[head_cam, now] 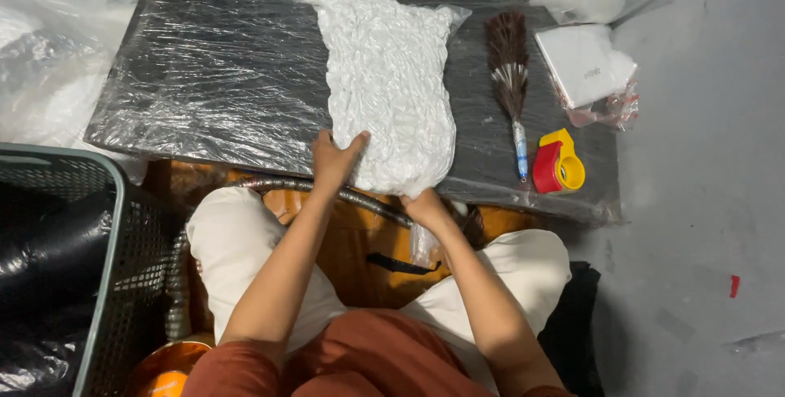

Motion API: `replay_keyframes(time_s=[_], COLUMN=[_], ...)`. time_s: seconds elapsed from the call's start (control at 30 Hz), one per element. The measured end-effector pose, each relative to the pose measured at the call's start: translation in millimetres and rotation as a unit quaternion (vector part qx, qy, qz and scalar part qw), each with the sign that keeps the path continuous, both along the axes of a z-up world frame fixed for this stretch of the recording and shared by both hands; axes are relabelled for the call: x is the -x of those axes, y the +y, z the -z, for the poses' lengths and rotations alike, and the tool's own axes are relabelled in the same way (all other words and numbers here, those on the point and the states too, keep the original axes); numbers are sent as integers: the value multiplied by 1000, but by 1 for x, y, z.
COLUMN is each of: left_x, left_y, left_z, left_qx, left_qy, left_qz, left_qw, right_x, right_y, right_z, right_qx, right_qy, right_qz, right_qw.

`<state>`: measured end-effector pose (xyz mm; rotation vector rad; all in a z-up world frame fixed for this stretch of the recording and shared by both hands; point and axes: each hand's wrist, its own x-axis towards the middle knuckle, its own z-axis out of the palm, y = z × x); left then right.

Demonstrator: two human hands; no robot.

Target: The person places a white item into a bubble wrap bag, ties the bag closed, and then uses a tape dispenser to seal it. The person then places the sealed package into a black plastic bag.

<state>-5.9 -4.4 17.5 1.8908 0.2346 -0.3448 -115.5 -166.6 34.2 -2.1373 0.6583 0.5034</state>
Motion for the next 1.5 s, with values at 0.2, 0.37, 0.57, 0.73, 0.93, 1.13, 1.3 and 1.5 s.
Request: replay_keyframes(time_s=[0.2,0.37,0.57,0.73,0.93,1.13,1.3,1.5], left_x=[7,33,34,16,14,27,94,169], left_y=[-6,-20,-58,-94,-113,-54,-13,-24], left_z=[-33,-147,-125,-24,13,25,81,64], left_qx=[44,49,-110,-154,-129,6,42,34], left_qy=[-45,-237,-497,-369,-384,-332,-145,-113], left_qz=[-24,38,345,534,540,38,-18,144], left_qw=[998,970,789,745,738,942,988,983], right_x=[-4,-18,-37,-35,-14,-8,-17,-25], right_y=[-8,-3,11,7,4,16,14,15], right_z=[16,-15,-2,28,71,102,116,115], right_qx=[17,36,17,4,-18,-38,-49,-64], right_qy=[18,51,13,-1,-14,-32,-57,-21], right_qz=[-29,-88,-39,16,99,144,185,233], right_qw=[999,994,999,1000,995,988,980,970])
